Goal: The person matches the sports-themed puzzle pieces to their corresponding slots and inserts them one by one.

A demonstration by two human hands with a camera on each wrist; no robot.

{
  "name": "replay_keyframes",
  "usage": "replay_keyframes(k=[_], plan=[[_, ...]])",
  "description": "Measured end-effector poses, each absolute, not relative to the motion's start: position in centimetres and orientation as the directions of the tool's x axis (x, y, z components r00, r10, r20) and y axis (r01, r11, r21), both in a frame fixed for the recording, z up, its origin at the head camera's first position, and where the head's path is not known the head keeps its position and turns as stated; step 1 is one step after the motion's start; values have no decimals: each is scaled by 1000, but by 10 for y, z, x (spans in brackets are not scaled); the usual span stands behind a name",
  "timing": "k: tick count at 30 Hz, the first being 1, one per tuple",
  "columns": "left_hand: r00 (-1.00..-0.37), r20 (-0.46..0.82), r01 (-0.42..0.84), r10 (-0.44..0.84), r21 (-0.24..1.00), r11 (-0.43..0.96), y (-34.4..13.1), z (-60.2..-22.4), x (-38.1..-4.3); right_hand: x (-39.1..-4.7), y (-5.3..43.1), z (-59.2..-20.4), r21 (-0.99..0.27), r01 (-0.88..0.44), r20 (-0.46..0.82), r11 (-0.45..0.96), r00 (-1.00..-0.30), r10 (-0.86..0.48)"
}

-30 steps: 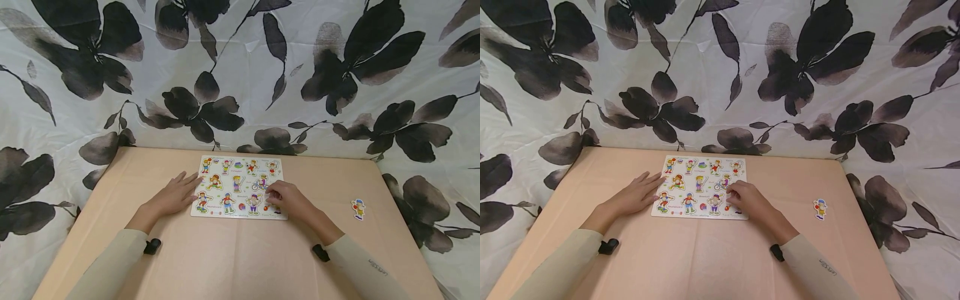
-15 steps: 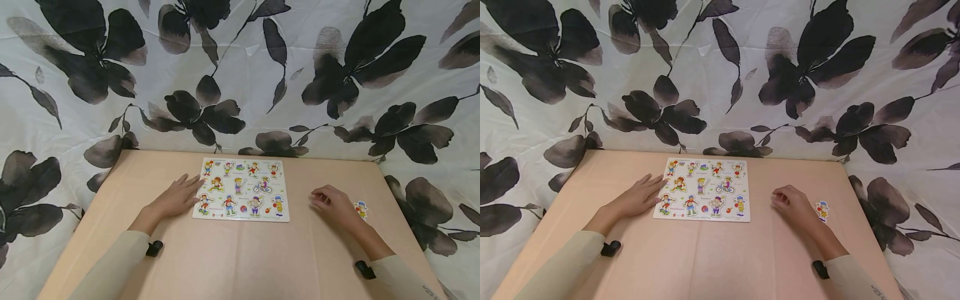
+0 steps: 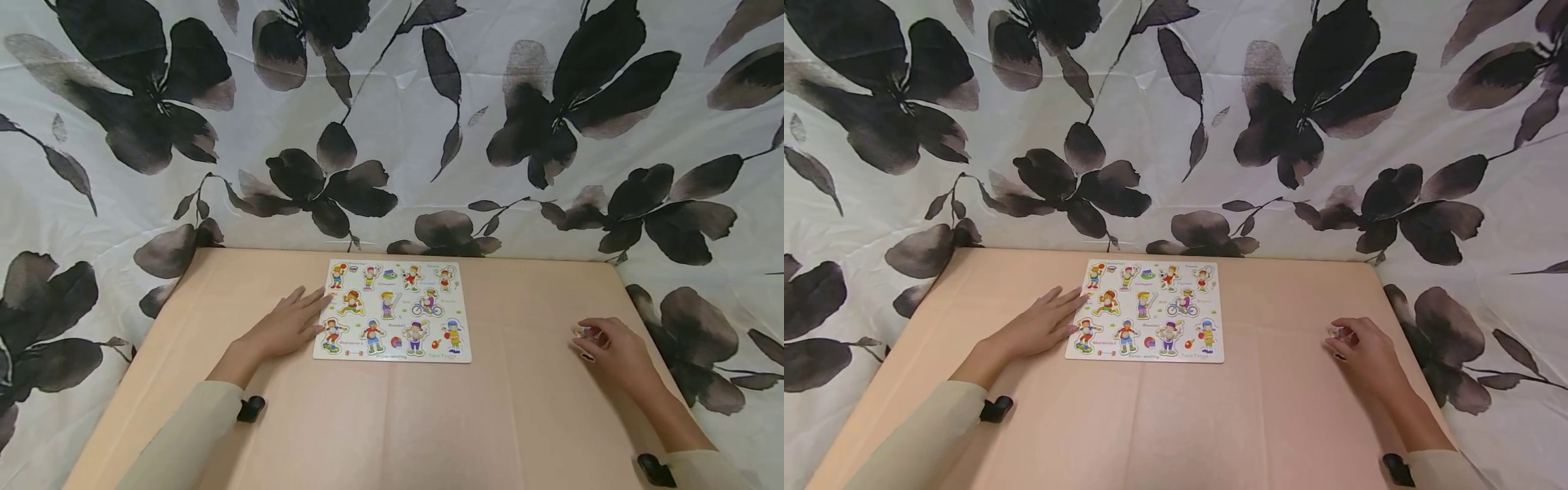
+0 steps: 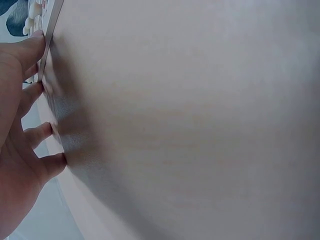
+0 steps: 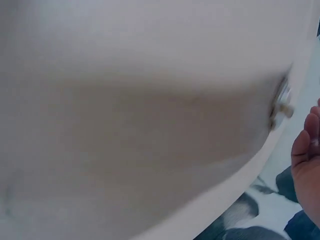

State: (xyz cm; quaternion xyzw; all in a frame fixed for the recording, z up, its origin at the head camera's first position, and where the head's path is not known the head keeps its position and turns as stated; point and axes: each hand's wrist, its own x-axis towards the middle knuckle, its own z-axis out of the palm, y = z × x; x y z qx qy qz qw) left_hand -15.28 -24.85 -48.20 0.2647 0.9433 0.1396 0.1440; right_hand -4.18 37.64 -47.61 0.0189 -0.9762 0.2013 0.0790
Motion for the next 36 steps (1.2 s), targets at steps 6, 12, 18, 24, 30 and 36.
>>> replay_keyframes(k=[6,12,18,24,30,36], plan=[[-821,-197,459,536,332,824,-249,-483,-153,-34,393,-485,-397,1,104,918,-994,46],[-817,-196,464,542,332,821,-248,-485,-154,-33,401,-493,-406,58,53,912,-995,87],[-818,-197,464,540,327,823,-248,-487,-155,-35,403,-496,-410,78,43,909,-994,105],[-815,-196,469,546,330,819,-249,-486,-155,-39,393,-489,-400,30,77,916,-995,66],[-812,-193,476,551,327,816,-249,-486,-155,-48,364,-480,-418,-36,116,908,-993,14],[-812,-193,475,550,329,816,-250,-486,-155,-61,326,-474,-462,-114,147,880,-988,-51]])
